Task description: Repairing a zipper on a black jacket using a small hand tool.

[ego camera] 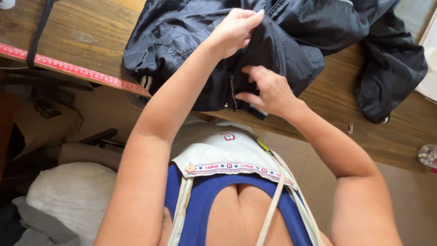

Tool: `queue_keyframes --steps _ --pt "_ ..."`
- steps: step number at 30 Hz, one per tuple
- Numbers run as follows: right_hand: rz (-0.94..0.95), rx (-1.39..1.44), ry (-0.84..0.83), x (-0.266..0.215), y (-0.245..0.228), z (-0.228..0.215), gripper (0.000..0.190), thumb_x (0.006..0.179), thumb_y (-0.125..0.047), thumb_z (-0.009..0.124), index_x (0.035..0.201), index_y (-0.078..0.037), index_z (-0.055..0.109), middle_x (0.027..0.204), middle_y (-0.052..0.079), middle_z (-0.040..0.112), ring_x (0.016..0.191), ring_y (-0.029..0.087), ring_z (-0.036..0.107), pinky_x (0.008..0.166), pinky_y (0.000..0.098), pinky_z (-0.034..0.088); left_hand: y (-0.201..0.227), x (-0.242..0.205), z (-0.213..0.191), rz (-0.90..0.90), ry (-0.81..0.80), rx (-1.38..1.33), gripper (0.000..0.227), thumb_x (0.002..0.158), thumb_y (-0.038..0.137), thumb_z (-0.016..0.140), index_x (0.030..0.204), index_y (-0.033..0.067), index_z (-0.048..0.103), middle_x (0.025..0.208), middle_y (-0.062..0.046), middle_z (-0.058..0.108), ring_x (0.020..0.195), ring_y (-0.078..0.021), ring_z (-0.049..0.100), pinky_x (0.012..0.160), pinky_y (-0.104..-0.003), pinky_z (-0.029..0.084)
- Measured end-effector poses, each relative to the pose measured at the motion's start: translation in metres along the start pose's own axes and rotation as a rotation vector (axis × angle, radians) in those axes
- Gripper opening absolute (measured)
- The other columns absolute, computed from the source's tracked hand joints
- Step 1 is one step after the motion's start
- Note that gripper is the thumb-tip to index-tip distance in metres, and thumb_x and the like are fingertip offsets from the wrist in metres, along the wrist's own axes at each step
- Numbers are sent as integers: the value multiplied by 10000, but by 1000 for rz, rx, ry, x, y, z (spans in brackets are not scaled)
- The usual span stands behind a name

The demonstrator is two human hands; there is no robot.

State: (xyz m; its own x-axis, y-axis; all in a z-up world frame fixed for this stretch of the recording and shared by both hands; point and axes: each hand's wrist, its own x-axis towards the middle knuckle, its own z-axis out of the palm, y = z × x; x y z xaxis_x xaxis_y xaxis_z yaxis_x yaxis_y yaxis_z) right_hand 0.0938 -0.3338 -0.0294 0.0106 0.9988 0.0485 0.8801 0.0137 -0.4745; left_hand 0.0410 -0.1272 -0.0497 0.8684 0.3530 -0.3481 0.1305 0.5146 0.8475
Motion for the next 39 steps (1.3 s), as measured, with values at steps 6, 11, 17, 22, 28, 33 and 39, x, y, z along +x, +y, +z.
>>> queue_keyframes --steps 6,11,17,22,28,33,39 --pt "0 -396 59 8 -24 13 926 760 -811 730 1435 -204 550 981 103 566 791 329 627 612 490 528 -15 -67 -26 58 133 305 449 1006 233 495 1437 113 536 1072 -63 763 818 -63 729 750 -213 669" --pt "-187 -357 92 10 -14 37 416 810 -447 748 1147 -228 640 853 32 546 730 272 614 640 403 484 -31 -112 -44 147 135 292 373 1001 38 436 1343 8 582 1071 -227 753 925 -216 783 843 -314 678" --pt "15 636 -59 20 -26 -13 101 995 -209 720 1073 -146 729 778 21 747 714 172 754 646 254 570 -27 -152 -30 254 -115 678 358 769 145 770 1124 121 732 959 -111 788 932 -254 748 797 -433 622" --pt "157 871 -22 19 -46 -27 30 978 -101 729 981 -77 745 663 52 760 613 116 760 619 196 564 -15 -176 -5 227 -137 629 799 605 321 973 1293 113 625 956 -133 754 920 -218 716 849 -458 590" --pt "17 572 -58 28 -71 -53 383 914 22 703 1282 -51 627 888 181 702 779 319 751 660 420 614 -19 -187 -7 358 -74 489 860 862 102 835 1561 -15 347 1199 -270 714 1022 -364 749 867 -424 629" --pt "-96 -288 88 38 -96 -58 295 877 -226 756 1092 -147 571 724 -1 656 660 208 731 591 361 597 -22 -184 -2 378 -33 321 745 855 -37 786 1508 -30 428 1122 -248 724 983 -286 747 901 -392 613" --pt "-146 -612 144 -49 -147 -93 109 768 -106 592 807 -132 493 639 31 381 473 280 381 425 445 305 -51 -171 -15 447 -40 597 158 832 52 741 957 149 729 748 17 749 736 -117 774 717 -279 609"
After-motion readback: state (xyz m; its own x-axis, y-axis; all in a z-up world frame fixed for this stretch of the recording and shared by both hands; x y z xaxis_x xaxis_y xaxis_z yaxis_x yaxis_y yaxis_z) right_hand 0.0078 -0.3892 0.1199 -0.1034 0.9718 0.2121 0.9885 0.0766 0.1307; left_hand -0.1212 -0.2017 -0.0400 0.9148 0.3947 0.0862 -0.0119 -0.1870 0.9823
